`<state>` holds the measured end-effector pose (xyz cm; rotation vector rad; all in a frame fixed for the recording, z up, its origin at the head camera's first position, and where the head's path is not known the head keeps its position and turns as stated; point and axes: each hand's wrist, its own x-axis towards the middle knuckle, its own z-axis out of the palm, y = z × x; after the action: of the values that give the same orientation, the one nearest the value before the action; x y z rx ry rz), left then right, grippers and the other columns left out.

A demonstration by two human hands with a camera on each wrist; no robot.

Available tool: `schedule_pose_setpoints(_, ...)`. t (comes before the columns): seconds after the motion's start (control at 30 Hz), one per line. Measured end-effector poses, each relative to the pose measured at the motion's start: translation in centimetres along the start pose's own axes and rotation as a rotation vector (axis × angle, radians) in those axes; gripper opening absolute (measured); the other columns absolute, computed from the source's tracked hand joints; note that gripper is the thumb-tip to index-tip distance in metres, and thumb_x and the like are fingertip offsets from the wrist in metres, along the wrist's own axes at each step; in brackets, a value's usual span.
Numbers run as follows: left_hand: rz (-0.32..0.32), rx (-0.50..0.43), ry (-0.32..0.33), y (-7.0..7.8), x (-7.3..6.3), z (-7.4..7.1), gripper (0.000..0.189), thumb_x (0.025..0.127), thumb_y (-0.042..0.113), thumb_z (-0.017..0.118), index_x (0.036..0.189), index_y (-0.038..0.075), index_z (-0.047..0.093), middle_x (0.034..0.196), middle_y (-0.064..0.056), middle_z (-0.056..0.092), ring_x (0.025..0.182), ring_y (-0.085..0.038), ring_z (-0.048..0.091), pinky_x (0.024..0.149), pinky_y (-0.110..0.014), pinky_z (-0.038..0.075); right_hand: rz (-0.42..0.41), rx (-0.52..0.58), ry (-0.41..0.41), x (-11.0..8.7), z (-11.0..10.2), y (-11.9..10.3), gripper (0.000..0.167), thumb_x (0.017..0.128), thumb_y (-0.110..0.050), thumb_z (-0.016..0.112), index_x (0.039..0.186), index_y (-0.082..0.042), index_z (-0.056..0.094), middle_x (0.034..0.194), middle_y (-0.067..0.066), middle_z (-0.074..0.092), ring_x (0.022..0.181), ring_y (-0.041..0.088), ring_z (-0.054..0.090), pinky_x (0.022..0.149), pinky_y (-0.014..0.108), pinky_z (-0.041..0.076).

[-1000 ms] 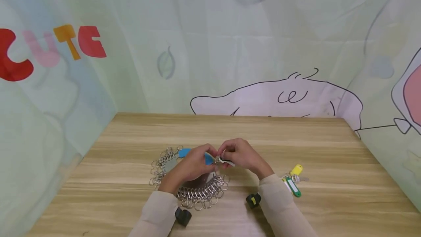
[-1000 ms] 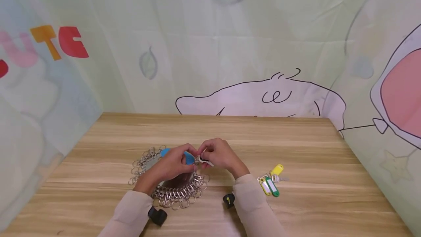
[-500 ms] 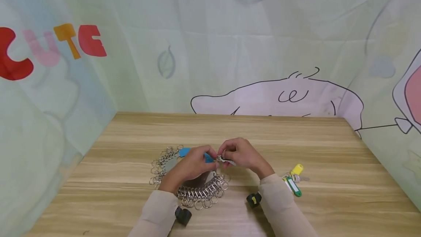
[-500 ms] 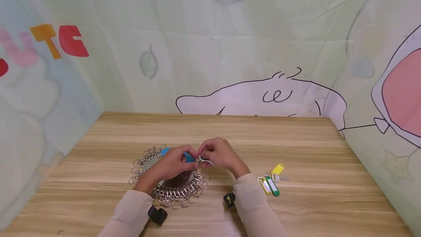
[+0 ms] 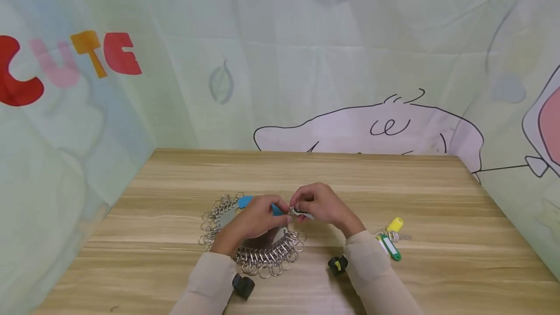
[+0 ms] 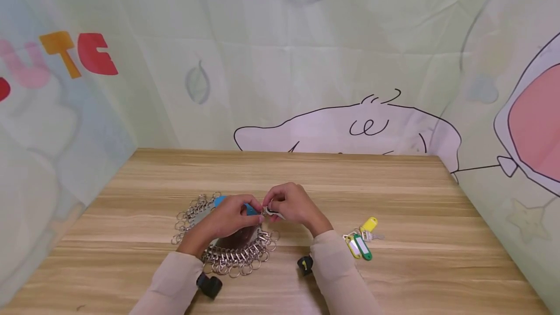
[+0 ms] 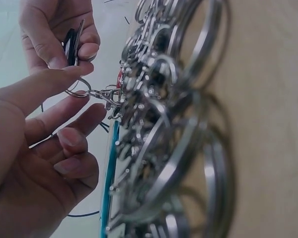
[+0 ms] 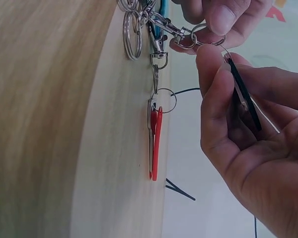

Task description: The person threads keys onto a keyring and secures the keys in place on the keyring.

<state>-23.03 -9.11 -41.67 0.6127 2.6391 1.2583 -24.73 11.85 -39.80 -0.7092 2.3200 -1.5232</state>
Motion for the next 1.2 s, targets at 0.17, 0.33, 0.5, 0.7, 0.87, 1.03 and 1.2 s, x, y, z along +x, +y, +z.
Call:
schedule_pose_setpoints(0.17,-0.005,0.005,-0.007,-0.1,0.08,-0.02,0.014,0.088,0.018,0.078,0.099,0.011,0.071,0.088,0.004,0.064,0.063,-0.013,0.05,0.056,-0.032,0.044,-0.003,-0.004,-0.006,-0.01,-0.01,-0.01,0.015,0.094,0.008,0.057,0.094,0.002,0.071,0.083,0.013,0.072,0.066,0.027,0.069,0.067,0.047,0.057)
schedule_pose_setpoints(0.33,-0.021,0.007,-0.013,-0.11,0.13,-0.06,0.017,0.086,0.015,0.079,0.099,0.011,0.07,0.084,0.002,0.063,0.06,-0.014,0.049,0.053,-0.032,0.042,-0.006,-0.008,-0.016,-0.04,-0.01,-0.03,0.015,0.094,0.008,0.057,0.094,0.003,0.071,0.083,0.014,0.072,0.067,0.028,0.069,0.067,0.047,0.057)
schedule_pose_setpoints(0.5,-0.031,0.018,-0.014,-0.12,0.17,0.01,0.016,0.087,0.018,0.079,0.099,0.012,0.07,0.082,0.002,0.063,0.06,-0.014,0.049,0.054,-0.032,0.042,-0.008,-0.012,-0.014,-0.06,-0.06,-0.03,0.015,0.094,0.008,0.057,0.094,0.003,0.071,0.082,0.013,0.072,0.067,0.029,0.069,0.066,0.046,0.057)
schedule_pose_setpoints(0.7,-0.029,0.032,-0.014,-0.14,0.22,0.05,0.015,0.087,0.02,0.079,0.098,0.012,0.071,0.087,0.005,0.065,0.064,-0.014,0.051,0.055,-0.032,0.043,-0.012,-0.013,-0.013,0.1,-0.06,0.23,0.015,0.093,0.009,0.057,0.093,0.003,0.071,0.08,0.012,0.071,0.066,0.028,0.069,0.065,0.045,0.057)
schedule_pose_setpoints(0.87,-0.034,0.032,-0.011,-0.09,0.19,0.0,0.015,0.087,0.02,0.079,0.098,0.012,0.072,0.086,0.006,0.065,0.063,-0.013,0.051,0.054,-0.031,0.043,-0.018,-0.02,-0.012,0.19,-0.07,0.12,0.016,0.093,0.009,0.056,0.093,0.003,0.071,0.079,0.011,0.071,0.064,0.025,0.068,0.063,0.042,0.057)
schedule_pose_setpoints(1.03,-0.037,0.029,-0.015,-0.1,0.17,-0.01,0.014,0.087,0.02,0.078,0.098,0.012,0.073,0.085,0.006,0.066,0.062,-0.012,0.052,0.054,-0.03,0.043,-0.023,-0.017,-0.014,0.15,-0.07,0.02,0.016,0.093,0.009,0.056,0.093,0.004,0.071,0.08,0.012,0.071,0.064,0.027,0.069,0.064,0.044,0.057)
schedule_pose_setpoints(1.2,-0.027,0.027,-0.017,-0.22,0.19,-0.01,0.014,0.088,0.02,0.078,0.098,0.011,0.073,0.086,0.006,0.066,0.063,-0.013,0.052,0.055,-0.031,0.044,-0.027,-0.015,-0.017,0.1,-0.05,0.1,0.016,0.093,0.009,0.056,0.093,0.004,0.071,0.081,0.012,0.071,0.065,0.029,0.069,0.064,0.046,0.057)
